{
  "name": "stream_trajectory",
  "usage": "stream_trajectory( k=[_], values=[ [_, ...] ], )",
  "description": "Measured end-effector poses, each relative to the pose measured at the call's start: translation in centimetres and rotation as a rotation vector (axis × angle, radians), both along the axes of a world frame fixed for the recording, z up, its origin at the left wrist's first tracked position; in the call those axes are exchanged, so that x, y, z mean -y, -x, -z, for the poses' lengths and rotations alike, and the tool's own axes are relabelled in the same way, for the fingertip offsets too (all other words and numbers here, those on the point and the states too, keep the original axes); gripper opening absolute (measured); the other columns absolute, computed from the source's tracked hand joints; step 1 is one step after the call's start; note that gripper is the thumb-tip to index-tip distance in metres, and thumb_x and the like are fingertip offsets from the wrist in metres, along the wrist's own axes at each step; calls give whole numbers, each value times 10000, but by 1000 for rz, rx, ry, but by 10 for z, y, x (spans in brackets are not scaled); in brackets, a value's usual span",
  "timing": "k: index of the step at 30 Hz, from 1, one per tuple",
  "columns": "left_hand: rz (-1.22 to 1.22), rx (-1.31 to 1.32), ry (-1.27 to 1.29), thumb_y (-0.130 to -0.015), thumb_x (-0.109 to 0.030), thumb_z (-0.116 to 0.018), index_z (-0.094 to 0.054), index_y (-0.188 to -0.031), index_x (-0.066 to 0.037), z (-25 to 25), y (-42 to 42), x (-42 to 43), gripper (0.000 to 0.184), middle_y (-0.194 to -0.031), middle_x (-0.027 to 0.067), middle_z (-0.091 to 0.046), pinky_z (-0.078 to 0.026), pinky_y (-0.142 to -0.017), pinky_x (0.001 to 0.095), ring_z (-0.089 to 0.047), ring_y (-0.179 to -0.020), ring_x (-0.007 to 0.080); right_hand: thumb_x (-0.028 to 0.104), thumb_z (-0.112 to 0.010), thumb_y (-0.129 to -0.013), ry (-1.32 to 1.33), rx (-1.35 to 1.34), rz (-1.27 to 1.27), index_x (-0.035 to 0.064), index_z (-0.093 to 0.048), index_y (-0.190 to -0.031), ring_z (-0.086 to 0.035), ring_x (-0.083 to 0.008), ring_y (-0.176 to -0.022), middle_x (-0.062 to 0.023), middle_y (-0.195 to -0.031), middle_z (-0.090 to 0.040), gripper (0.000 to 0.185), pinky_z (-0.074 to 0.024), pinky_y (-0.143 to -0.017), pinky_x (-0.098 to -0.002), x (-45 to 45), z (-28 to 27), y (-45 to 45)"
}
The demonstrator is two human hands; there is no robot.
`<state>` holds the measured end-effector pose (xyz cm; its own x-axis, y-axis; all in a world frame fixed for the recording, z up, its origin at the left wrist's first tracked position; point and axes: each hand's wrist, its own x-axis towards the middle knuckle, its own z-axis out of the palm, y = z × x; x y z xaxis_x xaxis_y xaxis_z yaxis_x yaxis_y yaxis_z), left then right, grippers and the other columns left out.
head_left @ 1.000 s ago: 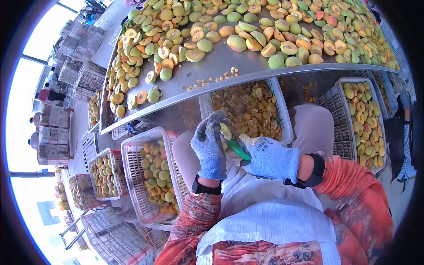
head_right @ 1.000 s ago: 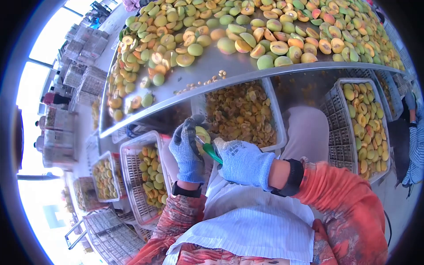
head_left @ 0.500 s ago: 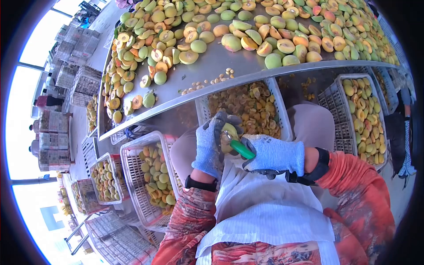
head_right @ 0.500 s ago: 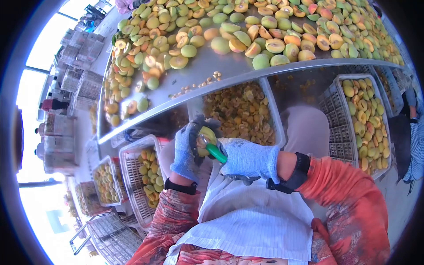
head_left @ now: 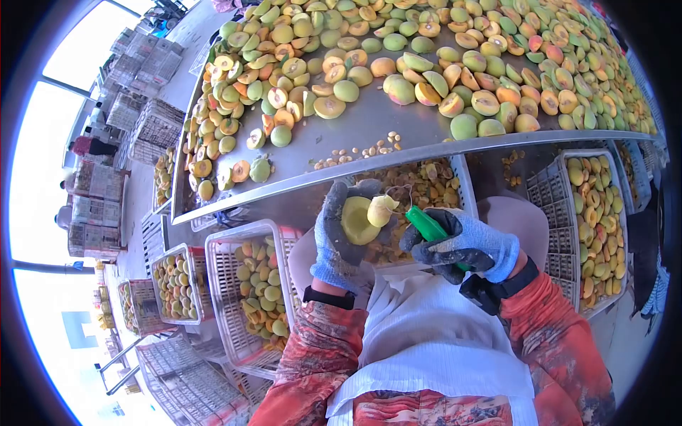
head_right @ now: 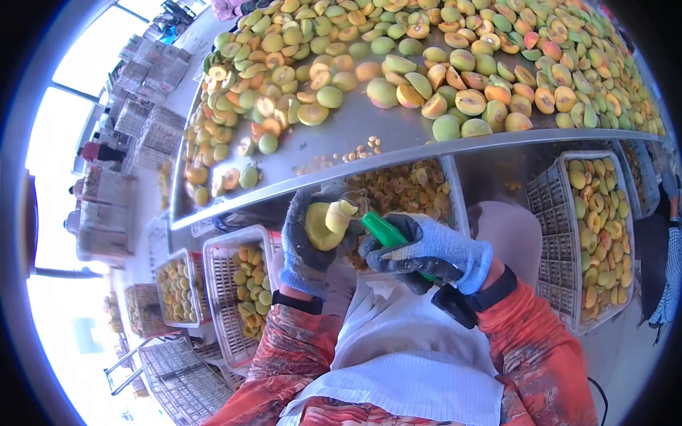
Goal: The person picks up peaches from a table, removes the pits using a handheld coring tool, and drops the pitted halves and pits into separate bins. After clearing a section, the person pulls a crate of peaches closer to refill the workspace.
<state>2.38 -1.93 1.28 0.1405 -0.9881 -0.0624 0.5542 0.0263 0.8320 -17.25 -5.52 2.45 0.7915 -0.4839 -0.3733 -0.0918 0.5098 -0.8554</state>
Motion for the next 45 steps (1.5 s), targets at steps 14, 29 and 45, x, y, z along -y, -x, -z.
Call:
stream_trajectory(
  k=[14, 29, 45],
  values=[
    [-444, 948, -540, -881, -248, -550, -620, -959, -27, -9, -166, 90, 244, -710, 105, -634, -423, -353, 235, -548, -432, 139, 410, -577, -807, 819, -622, 172, 42, -508, -1009, -615, -353, -661, -190, -733, -620, 425, -484, -610, -451, -11, 105, 0],
    [118, 338, -473, -747, -95, -644, -463, -1158, -18, 30, -66, 180, 455, -946, 148, -596, -557, -504, 387, -631, -648, 287, 278, -654, -762, 706, -450, 245, 57, -515, -944, -602, -358, -640, -151, -685, -601, 319, -478, -593, -425, 0, 82, 20],
    [134, -230, -231, -819, -158, -589, -541, -1134, 12, -10, 4, -11, 362, -1013, 107, -595, -505, -795, 331, -597, -891, 204, 162, -629, -736, 1473, -757, 205, -11, -500, -1128, -601, -283, -632, -144, -795, -586, 447, -454, -546, -387, -54, 20, -18]
  ],
)
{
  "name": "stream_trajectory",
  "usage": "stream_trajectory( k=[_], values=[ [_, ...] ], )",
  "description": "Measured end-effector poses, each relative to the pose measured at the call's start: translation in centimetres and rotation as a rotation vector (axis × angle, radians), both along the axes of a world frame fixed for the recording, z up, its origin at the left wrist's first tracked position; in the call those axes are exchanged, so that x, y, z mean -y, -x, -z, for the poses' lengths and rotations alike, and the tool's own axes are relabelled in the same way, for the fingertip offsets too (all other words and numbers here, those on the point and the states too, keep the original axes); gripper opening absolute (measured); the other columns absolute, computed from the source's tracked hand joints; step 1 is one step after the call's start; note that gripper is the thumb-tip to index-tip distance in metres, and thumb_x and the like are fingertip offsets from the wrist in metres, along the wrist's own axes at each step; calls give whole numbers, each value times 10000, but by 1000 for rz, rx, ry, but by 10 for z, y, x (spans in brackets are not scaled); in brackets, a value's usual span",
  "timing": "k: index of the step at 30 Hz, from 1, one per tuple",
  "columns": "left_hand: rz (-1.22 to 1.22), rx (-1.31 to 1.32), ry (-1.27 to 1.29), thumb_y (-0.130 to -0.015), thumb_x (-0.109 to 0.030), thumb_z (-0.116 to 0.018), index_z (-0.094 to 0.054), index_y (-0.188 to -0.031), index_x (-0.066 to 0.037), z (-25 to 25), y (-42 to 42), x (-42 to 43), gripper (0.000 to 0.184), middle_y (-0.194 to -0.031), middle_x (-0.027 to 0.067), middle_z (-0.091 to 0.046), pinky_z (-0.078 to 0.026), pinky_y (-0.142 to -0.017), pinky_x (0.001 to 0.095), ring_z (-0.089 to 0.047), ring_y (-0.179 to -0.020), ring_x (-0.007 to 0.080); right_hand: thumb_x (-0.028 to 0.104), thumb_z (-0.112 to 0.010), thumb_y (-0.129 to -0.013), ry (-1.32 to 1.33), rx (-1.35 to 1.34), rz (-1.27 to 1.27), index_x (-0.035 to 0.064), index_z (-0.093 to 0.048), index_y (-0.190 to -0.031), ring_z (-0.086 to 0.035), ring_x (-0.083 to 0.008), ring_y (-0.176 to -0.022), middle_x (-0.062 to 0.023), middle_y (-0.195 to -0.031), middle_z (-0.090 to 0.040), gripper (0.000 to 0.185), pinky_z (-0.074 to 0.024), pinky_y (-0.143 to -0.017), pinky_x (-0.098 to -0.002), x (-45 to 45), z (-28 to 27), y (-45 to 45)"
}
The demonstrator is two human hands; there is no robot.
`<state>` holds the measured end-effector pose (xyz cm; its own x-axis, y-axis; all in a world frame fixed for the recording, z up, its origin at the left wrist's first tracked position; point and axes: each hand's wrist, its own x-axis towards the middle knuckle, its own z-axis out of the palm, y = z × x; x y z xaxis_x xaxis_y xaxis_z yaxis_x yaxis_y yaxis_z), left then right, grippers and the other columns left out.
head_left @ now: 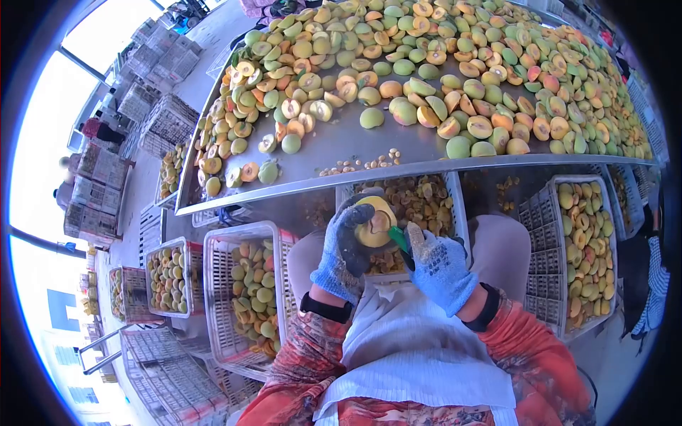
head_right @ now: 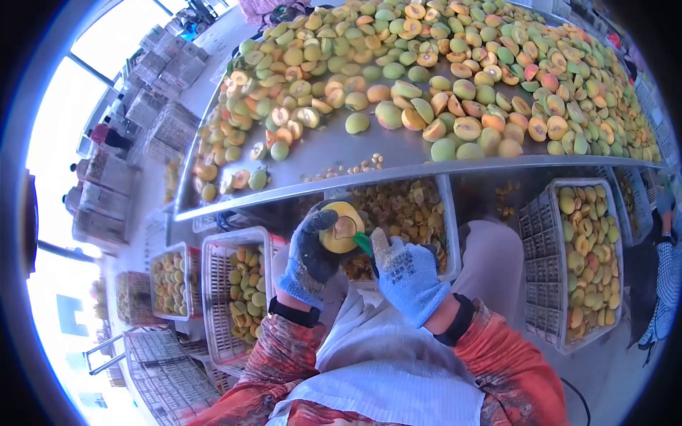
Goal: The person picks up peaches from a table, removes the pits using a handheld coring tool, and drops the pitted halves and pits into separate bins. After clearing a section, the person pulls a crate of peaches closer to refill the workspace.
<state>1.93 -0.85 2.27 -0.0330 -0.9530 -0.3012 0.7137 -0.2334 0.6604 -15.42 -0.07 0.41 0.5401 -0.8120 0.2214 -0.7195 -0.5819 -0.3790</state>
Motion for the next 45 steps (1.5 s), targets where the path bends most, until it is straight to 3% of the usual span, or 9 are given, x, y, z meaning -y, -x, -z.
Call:
stream_trajectory(
  k=[3, 10, 13, 17, 22, 25, 28, 42, 45],
  values=[
    [-187, 486, 134, -846, -149, -586, -589, -1097, 22, -6, 16, -9, 304, -1033, 101, -610, -478, -804, 286, -588, -896, 163, 174, -617, -755, -20, 25, 2, -25, -506, -1111, -602, -292, -582, -161, -738, -588, 423, -456, -505, -386, -11, -4, -1],
    [-323, 544, 151, -884, -152, -565, -586, -1110, 33, 2, 31, -29, 293, -1069, 95, -614, -451, -826, 266, -568, -956, 146, 238, -623, -781, -269, 251, 29, -7, -515, -1069, -610, -303, -575, -185, -718, -590, 393, -490, -509, -373, -37, -10, -5],
    [-361, 554, 227, -895, -158, -550, -573, -1121, 25, 13, 27, -31, 292, -1062, 94, -610, -463, -807, 262, -569, -957, 148, 343, -676, -755, -953, 539, -147, 22, -506, -988, -602, -340, -595, -168, -716, -588, 432, -486, -544, -392, -15, -22, 3],
    [-328, 353, 94, -891, -163, -551, -573, -1111, 2, 5, 29, -23, 276, -997, 69, -607, -485, -743, 248, -576, -904, 137, 326, -653, -765, -263, 138, 15, 38, -524, -1001, -615, -315, -605, -136, -721, -615, 394, -476, -544, -390, 4, -15, 10],
    [-419, 595, -44, -908, -152, -519, -568, -1105, 40, 18, 29, -9, 279, -986, 96, -617, -492, -749, 257, -583, -888, 137, 266, -664, -754, -174, 41, 53, 23, -523, -1005, -613, -299, -580, -168, -713, -612, 377, -481, -531, -384, -14, -2, 1],
    [-351, 813, 352, -909, -137, -513, -563, -1130, 54, 26, 27, -11, 297, -1021, 96, -629, -482, -753, 271, -585, -823, 115, 205, -658, -756, -728, 373, -64, 4, -511, -989, -577, -224, -498, -137, -661, -581, 341, -467, -465, -341, -5, -20, 8],
    [-133, 914, 116, -904, -129, -514, -592, -1107, 32, 23, 18, -7, 271, -973, 76, -649, -485, -712, 249, -578, -774, 96, 110, -601, -769, -1359, 531, -4, -24, -491, -947, -547, -197, -435, -128, -627, -549, 248, -449, -393, -324, 1, -32, 9],
    [84, 476, 157, -910, -319, -478, -567, -1093, 30, 5, 12, 8, 404, -980, 145, -623, -523, -753, 328, -625, -861, 229, 128, -719, -697, -1869, 1055, -250, 5, -568, -980, -482, -82, -421, -23, -671, -559, 344, -387, -365, -212, 18, -3, 13],
    [-160, 252, -176, -892, -390, -487, -522, -1152, 12, -5, 20, 4, 480, -904, 112, -615, -552, -605, 317, -626, -758, 217, 113, -712, -713, -1856, 1021, -273, 14, -569, -981, -493, -82, -429, -25, -694, -567, 320, -395, -364, -213, 17, 8, 1]
  ],
)
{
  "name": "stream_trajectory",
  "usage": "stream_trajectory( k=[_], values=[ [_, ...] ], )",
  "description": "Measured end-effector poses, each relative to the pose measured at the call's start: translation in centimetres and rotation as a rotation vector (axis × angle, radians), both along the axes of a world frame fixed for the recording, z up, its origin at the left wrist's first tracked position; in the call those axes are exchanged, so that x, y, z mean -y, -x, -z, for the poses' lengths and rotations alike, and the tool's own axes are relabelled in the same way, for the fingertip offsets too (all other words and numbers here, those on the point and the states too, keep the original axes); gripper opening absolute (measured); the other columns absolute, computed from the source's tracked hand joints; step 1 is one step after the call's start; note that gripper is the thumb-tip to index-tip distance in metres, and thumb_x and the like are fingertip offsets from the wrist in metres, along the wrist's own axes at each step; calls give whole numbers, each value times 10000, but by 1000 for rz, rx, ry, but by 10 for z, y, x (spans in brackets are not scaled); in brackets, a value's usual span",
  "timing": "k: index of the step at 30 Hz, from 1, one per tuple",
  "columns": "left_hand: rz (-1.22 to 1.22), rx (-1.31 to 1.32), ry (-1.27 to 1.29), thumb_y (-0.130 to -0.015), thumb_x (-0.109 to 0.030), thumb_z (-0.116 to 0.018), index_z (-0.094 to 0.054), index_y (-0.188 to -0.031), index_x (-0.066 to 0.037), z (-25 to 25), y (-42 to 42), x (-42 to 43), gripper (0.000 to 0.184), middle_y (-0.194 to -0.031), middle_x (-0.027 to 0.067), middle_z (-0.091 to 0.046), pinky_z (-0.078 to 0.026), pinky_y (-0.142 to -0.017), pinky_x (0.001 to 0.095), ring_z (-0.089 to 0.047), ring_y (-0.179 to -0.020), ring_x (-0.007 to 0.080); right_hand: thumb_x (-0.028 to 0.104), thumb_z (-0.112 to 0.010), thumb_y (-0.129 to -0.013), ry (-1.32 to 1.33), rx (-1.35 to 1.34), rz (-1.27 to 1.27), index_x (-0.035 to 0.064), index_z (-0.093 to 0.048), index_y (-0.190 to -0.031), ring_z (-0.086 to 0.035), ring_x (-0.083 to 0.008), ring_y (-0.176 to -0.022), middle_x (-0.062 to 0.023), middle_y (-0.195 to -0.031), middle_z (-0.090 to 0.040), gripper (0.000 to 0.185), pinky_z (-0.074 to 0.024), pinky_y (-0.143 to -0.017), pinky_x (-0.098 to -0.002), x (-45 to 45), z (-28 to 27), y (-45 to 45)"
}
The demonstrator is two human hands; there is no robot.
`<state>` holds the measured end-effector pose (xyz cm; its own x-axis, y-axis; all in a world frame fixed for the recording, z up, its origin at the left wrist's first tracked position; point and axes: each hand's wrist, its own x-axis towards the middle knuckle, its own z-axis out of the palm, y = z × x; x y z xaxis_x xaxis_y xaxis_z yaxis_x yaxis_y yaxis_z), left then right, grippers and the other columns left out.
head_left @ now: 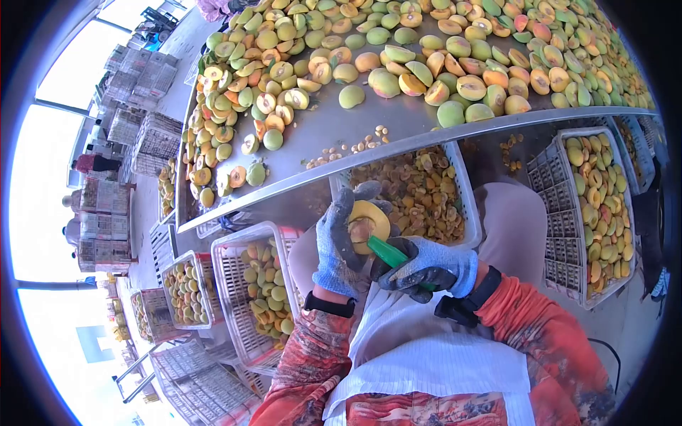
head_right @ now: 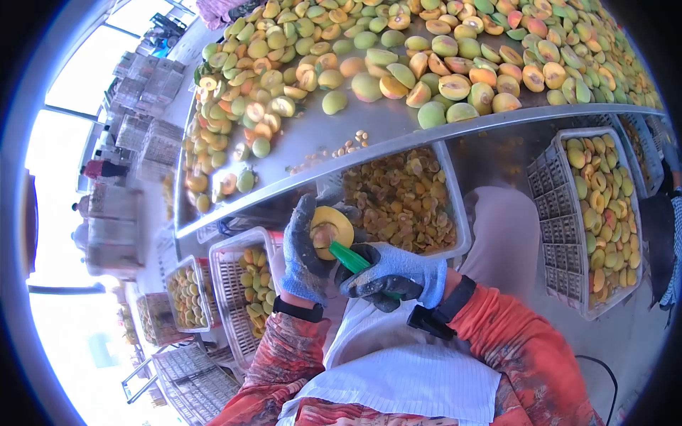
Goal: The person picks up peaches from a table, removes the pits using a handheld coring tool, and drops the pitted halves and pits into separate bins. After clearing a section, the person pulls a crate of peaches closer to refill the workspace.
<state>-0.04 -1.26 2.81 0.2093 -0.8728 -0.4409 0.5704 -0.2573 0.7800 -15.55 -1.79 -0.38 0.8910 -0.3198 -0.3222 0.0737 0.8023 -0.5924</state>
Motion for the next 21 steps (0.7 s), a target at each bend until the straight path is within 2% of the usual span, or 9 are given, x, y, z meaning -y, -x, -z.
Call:
stream_trajectory(
  k=[5, 7, 9, 11, 12, 14, 17, 19, 21],
  values=[
    [-185, -32, 69, -876, -455, -476, -491, -1194, -55, 27, -92, -17, 511, -905, 122, -625, -532, -531, 324, -630, -780, 253, 176, -720, -722, 57, 84, 253, 37, -571, -938, -562, -137, -468, -59, -660, -585, 297, -424, -394, -301, 11, 3, 0],
    [-199, 298, -19, -868, -356, -542, -516, -1179, -40, 28, -147, -42, 444, -915, 99, -630, -533, -648, 277, -630, -770, 198, 272, -695, -741, 1388, -759, 359, 27, -570, -927, -603, -236, -524, -130, -678, -610, 332, -468, -481, -371, 16, 55, 4],
    [-155, 958, -181, -844, -156, -598, -511, -1193, -23, 74, -250, -69, 384, -958, 96, -620, -516, -680, 248, -617, -785, 167, 372, -637, -768, 1407, -1128, 45, 38, -575, -933, -612, -304, -592, -168, -695, -612, 378, -479, -549, -415, 24, 88, 23],
    [-146, 1477, -231, -802, 44, -580, -508, -1195, 3, 46, -252, -48, 401, -1022, 97, -602, -503, -710, 222, -600, -814, 134, 396, -612, -782, 1375, -1135, 111, 48, -578, -938, -612, -296, -587, -154, -687, -614, 383, -477, -538, -409, 30, 86, 27],
    [-307, 1103, -151, -803, 85, -548, -513, -1180, 22, 31, -235, -21, 384, -1061, 105, -587, -503, -719, 222, -594, -853, 131, 420, -587, -795, 1331, -1148, 151, 58, -582, -944, -613, -287, -582, -139, -679, -616, 391, -475, -526, -402, 28, 87, 28],
    [-307, 918, -27, -814, 84, -535, -504, -1184, 34, 19, -205, 49, 375, -1068, 112, -588, -499, -727, 215, -595, -878, 148, 429, -584, -794, 1314, -1112, 156, 63, -584, -943, -610, -287, -569, -131, -671, -615, 396, -475, -523, -404, 31, 104, 25],
    [18, 985, -48, -823, 43, -532, -519, -1166, 48, 18, -126, 162, 344, -1064, 127, -599, -483, -753, 221, -595, -875, 141, 435, -585, -790, 1272, -1111, 102, 67, -592, -942, -600, -285, -536, -121, -654, -610, 398, -476, -508, -407, 33, 116, 24],
    [179, 849, 254, -835, -29, -555, -482, -1233, -1, 73, -102, 228, 406, -1153, 107, -558, -466, -778, 236, -568, -951, 153, 435, -548, -804, 1290, -1039, 155, 82, -557, -915, -602, -312, -534, -131, -615, -601, 370, -471, -491, -439, 32, 117, 24],
    [377, 1790, 260, -813, -112, -622, -443, -1277, -30, 80, -58, 264, 504, -1160, 115, -543, -446, -877, 290, -525, -1071, 207, 415, -547, -802, 1291, -1034, 227, 85, -564, -894, -595, -310, -517, -126, -600, -593, 343, -466, -482, -439, 32, 120, 23]
  ],
)
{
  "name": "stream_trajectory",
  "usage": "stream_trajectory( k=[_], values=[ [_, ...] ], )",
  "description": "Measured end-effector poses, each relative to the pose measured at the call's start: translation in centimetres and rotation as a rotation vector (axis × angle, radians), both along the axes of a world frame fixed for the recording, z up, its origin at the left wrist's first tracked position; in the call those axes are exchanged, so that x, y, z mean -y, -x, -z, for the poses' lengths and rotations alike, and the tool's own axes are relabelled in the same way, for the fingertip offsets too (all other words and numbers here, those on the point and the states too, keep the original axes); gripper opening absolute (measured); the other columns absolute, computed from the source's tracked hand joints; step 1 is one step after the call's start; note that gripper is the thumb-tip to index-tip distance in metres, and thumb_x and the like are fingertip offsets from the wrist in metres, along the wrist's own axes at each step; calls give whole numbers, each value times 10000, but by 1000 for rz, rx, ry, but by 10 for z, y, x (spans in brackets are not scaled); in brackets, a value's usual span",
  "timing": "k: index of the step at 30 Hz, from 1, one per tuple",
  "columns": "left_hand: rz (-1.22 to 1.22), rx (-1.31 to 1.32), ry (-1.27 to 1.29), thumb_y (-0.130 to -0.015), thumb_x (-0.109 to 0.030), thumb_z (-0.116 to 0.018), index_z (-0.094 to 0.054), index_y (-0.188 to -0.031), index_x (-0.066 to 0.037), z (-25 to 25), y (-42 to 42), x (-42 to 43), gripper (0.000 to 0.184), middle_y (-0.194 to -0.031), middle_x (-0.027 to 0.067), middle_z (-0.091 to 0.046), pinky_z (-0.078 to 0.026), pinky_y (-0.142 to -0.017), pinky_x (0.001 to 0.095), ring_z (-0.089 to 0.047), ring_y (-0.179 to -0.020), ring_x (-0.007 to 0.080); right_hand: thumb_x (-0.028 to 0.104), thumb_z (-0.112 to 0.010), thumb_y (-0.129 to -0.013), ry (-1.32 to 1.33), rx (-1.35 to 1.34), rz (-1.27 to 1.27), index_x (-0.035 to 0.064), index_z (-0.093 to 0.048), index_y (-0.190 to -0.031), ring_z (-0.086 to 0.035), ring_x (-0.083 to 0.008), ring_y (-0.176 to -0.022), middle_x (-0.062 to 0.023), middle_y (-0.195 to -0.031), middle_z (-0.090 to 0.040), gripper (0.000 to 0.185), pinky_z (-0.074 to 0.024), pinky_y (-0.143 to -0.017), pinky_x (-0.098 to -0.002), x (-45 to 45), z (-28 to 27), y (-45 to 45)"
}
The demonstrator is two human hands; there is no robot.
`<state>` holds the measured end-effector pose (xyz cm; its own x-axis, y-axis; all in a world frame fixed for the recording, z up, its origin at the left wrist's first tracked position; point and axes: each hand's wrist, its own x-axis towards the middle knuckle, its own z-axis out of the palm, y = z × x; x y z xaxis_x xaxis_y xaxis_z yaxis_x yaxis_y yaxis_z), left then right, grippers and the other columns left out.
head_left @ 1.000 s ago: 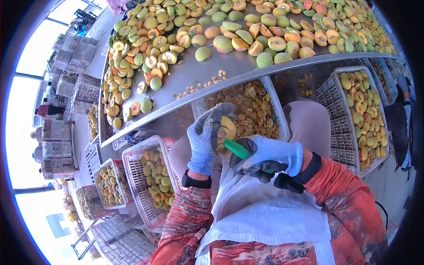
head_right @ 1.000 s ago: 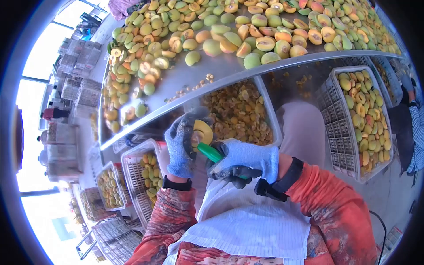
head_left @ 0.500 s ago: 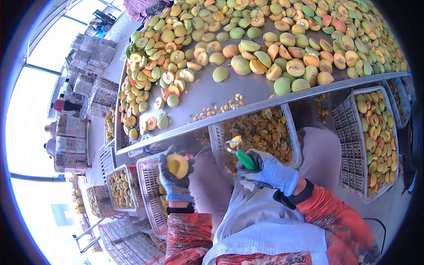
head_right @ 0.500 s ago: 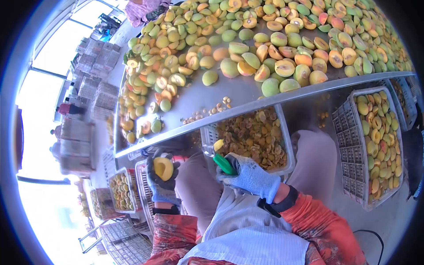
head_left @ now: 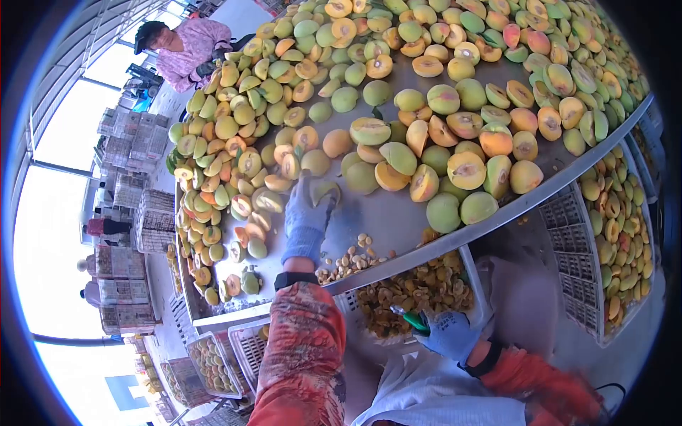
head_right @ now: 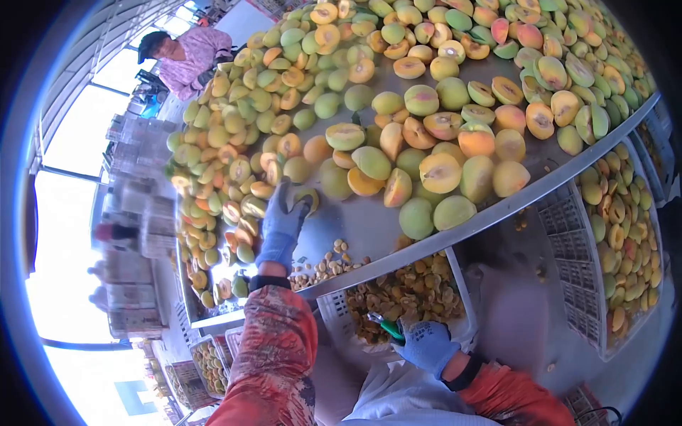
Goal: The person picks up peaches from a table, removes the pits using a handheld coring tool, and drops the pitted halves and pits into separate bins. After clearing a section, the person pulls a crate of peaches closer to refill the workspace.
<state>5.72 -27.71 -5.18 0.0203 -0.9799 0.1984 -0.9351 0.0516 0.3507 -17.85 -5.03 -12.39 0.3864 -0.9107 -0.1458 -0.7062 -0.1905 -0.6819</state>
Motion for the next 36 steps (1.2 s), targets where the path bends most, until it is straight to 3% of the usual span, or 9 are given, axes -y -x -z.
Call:
stream_trajectory(
  k=[3, 6, 11, 15, 20, 22, 28, 33, 36],
  values=[
    [-74, 434, -84, -771, -201, -664, -469, -1248, -21, 22, 16, 6, 546, -1143, 138, -548, -458, -860, 289, -562, -1017, 240, 387, -618, -757, -34, -23, -41, 53, -587, -1029, -597, -282, -527, -112, -652, -605, 432, -476, -491, -398, -2, 1, -1],
    [-128, -1277, -342, -804, -250, -573, -434, -1253, -24, -16, 2, -33, 522, -1158, 213, -520, -532, -761, 410, -597, -926, 359, 335, -642, -753, 150, -5, -68, 34, -561, -1053, -606, -286, -555, -118, -672, -605, 433, -477, -509, -392, -6, -15, 4],
    [-80, -1994, -479, -858, -451, -496, -414, -1260, -28, -57, 12, -150, 589, -1102, 206, -539, -560, -682, 469, -580, -941, 410, 222, -673, -741, 174, 337, -41, 2, -504, -1110, -608, -288, -596, -136, -750, -609, 461, -474, -537, -373, 8, -85, 3],
    [-139, -1651, -270, -880, -271, -525, -558, -1112, -2, -61, 43, -212, 357, -1025, 116, -591, -562, -677, 368, -625, -849, 218, 184, -682, -719, 406, 97, -66, -5, -466, -1163, -604, -288, -636, -141, -824, -596, 528, -466, -562, -372, -2, -119, -6],
    [-163, -1809, -292, -869, -205, -544, -567, -1105, -2, -77, 57, -248, 312, -991, 92, -610, -536, -727, 304, -615, -816, 179, 149, -643, -714, 566, -113, -116, -18, -471, -1158, -607, -284, -642, -148, -814, -590, 505, -465, -560, -369, -33, -137, -10],
    [-35, -1282, -177, -883, -265, -514, -553, -1112, 21, -81, 59, -256, 368, -987, 132, -621, -525, -738, 316, -619, -873, 228, 139, -626, -718, 593, -180, -136, -24, -474, -1156, -606, -283, -627, -153, -807, -592, 492, -466, -549, -367, -44, -141, -10],
    [-162, -1481, -10, -875, -149, -557, -626, -1046, 14, -98, 76, -281, 246, -957, 62, -640, -484, -669, 241, -588, -781, 112, 140, -542, -777, 436, -108, -221, -66, -446, -1179, -615, -274, -601, -148, -741, -596, 462, -477, -515, -399, -70, -148, -12],
    [-83, -1379, 76, -880, -142, -544, -620, -1052, 19, -104, 76, -287, 248, -964, 55, -638, -472, -669, 229, -579, -792, 106, 236, -636, -757, 101, 444, -205, -8, -499, -1050, -638, -295, -681, -206, -757, -610, 404, -481, -550, -409, -71, -148, -12],
    [-55, -1388, 13, -881, -137, -541, -621, -1052, 19, -104, 76, -283, 245, -964, 52, -638, -464, -660, 222, -573, -785, 103, 253, -641, -760, 132, 286, -263, 10, -507, -1030, -636, -301, -680, -213, -764, -610, 387, -482, -573, -408, -42, -151, 6]
  ],
)
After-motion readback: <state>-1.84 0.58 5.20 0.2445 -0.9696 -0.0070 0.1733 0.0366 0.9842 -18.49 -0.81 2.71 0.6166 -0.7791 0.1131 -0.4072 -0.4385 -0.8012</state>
